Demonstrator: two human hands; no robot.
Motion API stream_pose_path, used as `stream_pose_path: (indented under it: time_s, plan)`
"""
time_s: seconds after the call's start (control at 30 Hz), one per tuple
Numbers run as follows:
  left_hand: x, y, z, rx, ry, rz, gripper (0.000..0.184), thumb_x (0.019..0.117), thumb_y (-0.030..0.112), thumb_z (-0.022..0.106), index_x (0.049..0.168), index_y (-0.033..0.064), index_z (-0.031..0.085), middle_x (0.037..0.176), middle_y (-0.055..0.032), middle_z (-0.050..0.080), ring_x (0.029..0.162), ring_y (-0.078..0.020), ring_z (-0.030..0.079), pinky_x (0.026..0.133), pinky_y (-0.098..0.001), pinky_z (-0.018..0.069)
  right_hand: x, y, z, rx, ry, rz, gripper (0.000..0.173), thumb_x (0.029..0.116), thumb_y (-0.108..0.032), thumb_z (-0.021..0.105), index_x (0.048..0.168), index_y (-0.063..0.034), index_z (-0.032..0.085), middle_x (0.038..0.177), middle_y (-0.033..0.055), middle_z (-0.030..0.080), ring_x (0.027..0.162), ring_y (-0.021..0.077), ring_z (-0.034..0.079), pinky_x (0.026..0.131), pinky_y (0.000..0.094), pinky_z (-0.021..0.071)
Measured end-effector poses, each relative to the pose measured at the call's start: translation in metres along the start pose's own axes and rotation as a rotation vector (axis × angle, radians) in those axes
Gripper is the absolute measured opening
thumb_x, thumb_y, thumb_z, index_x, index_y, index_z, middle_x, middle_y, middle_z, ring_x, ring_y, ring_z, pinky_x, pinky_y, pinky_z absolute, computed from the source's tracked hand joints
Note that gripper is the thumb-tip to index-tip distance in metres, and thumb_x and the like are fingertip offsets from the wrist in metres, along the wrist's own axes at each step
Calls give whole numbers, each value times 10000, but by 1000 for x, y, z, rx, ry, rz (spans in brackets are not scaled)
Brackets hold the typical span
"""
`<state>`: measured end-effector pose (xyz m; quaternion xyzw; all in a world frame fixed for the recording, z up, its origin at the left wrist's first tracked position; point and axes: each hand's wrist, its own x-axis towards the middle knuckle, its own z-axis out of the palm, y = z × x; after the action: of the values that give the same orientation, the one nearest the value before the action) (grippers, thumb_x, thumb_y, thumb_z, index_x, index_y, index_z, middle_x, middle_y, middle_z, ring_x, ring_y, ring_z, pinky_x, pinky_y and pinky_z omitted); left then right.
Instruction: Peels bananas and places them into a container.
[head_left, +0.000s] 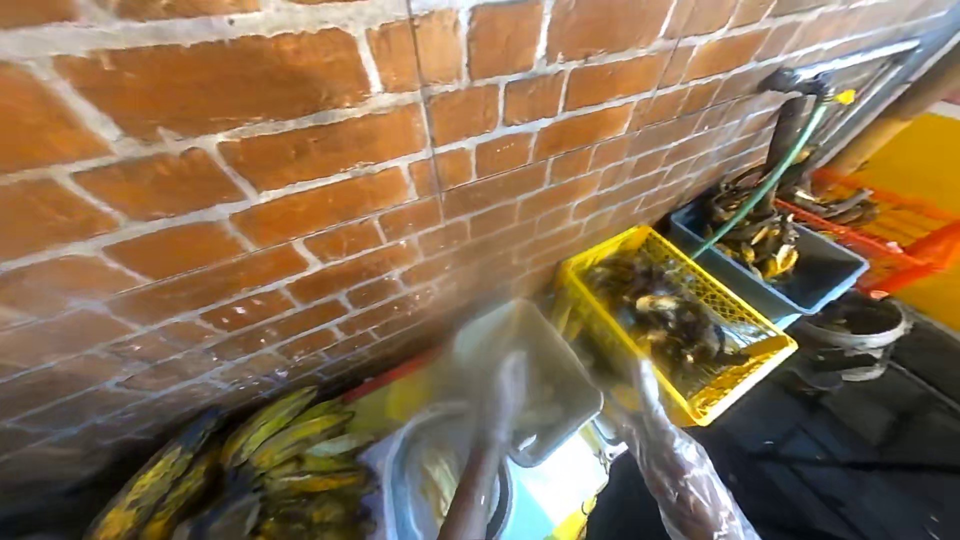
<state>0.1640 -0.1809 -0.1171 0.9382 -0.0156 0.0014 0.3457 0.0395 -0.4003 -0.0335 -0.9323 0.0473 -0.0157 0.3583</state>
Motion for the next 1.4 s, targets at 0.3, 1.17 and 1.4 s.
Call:
stream_pose_path:
  time_s: [0.3, 1.17, 1.4]
  plan:
    - [43, -19, 79, 418, -390, -332, 498, 1010, 258, 532, 1466, 59, 526, 1457, -189, 561, 1336, -360, 549, 1080, -557, 463, -14, 58, -31, 124, 15, 139, 749, 1071, -306, 531, 1670, -178, 100, 1005, 79, 737, 827, 182, 728, 793, 439, 628]
    - [-111, 73, -196, -2062, 242, 249, 507, 992, 553, 523, 1301, 153, 562, 915, -104, 667, 665, -170, 686, 494, -277, 572, -35, -105, -30, 324, -253, -825, 359, 1047, -277, 542, 1362, -188, 688, 1117, 121, 741, 950, 214, 700, 853, 382, 571]
    - [-146, 57, -207, -2313, 251, 105, 479, 997, 497, 537, 1012, 26, 622, 836, -108, 664, 686, -189, 711, 537, -282, 601, -48, -128, -23, 77, -331, -975, 387, 986, -379, 638, 1365, -312, 678, 1142, 60, 741, 1013, 202, 709, 874, 432, 591]
